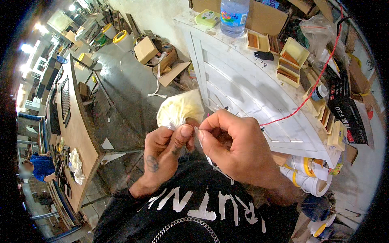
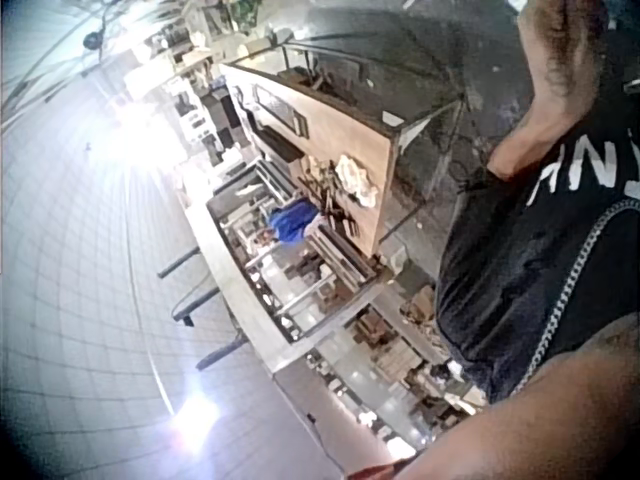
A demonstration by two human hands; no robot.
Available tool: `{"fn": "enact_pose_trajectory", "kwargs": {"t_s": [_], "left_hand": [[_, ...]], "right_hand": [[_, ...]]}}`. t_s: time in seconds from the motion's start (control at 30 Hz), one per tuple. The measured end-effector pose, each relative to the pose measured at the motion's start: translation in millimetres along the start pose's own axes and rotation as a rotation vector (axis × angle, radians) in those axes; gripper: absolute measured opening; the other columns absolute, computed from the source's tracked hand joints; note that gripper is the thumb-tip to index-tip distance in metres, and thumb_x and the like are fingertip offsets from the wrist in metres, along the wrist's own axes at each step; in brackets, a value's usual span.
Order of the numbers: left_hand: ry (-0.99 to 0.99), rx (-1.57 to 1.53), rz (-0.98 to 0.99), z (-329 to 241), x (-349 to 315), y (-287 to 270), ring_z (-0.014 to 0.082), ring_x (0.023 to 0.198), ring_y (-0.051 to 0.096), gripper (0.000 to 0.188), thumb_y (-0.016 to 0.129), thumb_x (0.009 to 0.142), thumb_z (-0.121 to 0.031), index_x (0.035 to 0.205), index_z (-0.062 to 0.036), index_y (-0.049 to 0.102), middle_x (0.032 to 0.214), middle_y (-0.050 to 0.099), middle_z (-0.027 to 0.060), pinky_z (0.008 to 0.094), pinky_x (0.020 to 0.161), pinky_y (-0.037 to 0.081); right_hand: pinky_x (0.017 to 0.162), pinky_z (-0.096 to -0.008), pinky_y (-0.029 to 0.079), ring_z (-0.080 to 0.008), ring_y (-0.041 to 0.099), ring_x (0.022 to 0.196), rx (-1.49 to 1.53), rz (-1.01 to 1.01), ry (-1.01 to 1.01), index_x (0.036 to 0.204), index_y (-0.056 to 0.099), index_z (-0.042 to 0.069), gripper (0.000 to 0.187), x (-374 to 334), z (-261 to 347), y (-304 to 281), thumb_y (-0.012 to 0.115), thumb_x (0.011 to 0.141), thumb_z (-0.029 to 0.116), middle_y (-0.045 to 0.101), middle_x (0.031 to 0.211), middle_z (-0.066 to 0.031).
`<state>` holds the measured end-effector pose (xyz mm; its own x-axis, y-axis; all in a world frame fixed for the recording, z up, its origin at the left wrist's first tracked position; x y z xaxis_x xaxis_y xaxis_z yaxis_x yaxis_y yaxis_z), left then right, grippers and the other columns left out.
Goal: The person pours a white substance from a plastic bag into a yellow bucket, then ties the bag closed with a white string. They then move to a table and continue handling the tied bag.
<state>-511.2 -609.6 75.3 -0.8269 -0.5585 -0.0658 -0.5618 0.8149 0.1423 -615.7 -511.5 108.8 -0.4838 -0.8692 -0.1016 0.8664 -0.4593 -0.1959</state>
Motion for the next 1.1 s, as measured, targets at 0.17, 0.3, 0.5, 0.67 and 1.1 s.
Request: {"fn": "enact_pose_trajectory", "kwargs": {"t_s": [0.17, 0.3, 0.5, 0.67, 1.1], "left_hand": [[0.0, 0.041, -0.013, 13.9, -2.5, 0.5, 0.005, 0.06, 0.046, 0.033, 0.058, 0.097, -0.023, 0.081, 0.0048, 0.064, 0.065, 0.056, -0.0007, 0.0221, 0.053, 0.038], [0.01, 0.124, -0.032, 18.0, -2.8, -1.1, 0.0054, 0.058, 0.044, 0.033, 0.059, 0.096, -0.022, 0.077, 0.0045, 0.064, 0.063, 0.055, 0.0, 0.0231, 0.05, 0.037], [0.187, 0.168, -0.086, 29.6, 0.5, -3.7, 0.0111, 0.05, 0.042, 0.032, 0.063, 0.093, -0.017, 0.069, 0.0036, 0.058, 0.055, 0.05, 0.0081, 0.0293, 0.044, 0.034], [0.352, 0.394, -0.157, 26.7, 1.9, -5.1, 0.0289, 0.048, 0.046, 0.029, 0.065, 0.089, -0.012, 0.065, 0.0022, 0.055, 0.055, 0.05, 0.0162, 0.0361, 0.046, 0.035], [0.384, 0.482, -0.119, 24.6, 2.0, -9.5, 0.0339, 0.06, 0.056, 0.008, 0.06, 0.09, -0.005, 0.086, 0.0016, 0.063, 0.069, 0.059, 0.0168, 0.039, 0.054, 0.042]], "right_hand": [[0.052, -0.0179, 0.042, -0.0009, 0.053, 0.058, -0.092, 0.003, -0.049, 0.084, 0.059, -0.002, 0.006, 0.3, -1.1, -0.3, 0.062, 0.086, 0.002, 0.06, 0.067, 0.0003], [0.05, -0.0178, 0.042, -0.0006, 0.053, 0.056, -0.135, -0.038, -0.066, 0.082, 0.06, -0.002, 0.007, -0.1, -3.0, -1.2, 0.064, 0.085, 0.003, 0.06, 0.065, 0.0008], [0.051, -0.0192, 0.045, -0.0017, 0.056, 0.057, -0.217, -0.103, -0.113, 0.081, 0.059, -0.003, 0.008, -1.0, -8.9, 1.9, 0.066, 0.083, 0.001, 0.062, 0.064, -0.0004], [0.053, -0.0196, 0.047, -0.0021, 0.058, 0.059, -0.261, -0.133, -0.111, 0.081, 0.059, -0.003, 0.007, 1.3, -13.1, 10.9, 0.066, 0.081, -0.001, 0.063, 0.066, -0.0019], [0.052, -0.0189, 0.048, -0.0051, 0.06, 0.059, -0.057, -0.133, -0.036, 0.085, 0.061, -0.004, 0.004, 4.5, -32.4, 16.1, 0.064, 0.083, -0.001, 0.063, 0.069, -0.0031]]}}
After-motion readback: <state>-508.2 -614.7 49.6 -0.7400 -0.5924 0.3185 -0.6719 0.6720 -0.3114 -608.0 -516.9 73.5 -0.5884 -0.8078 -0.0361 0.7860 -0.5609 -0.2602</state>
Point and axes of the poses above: each hand's wrist, its own x-axis towards the middle knuckle, its own y-axis out of the palm, z = x × y, the point moved 6 cm from there along x, towards the middle knuckle
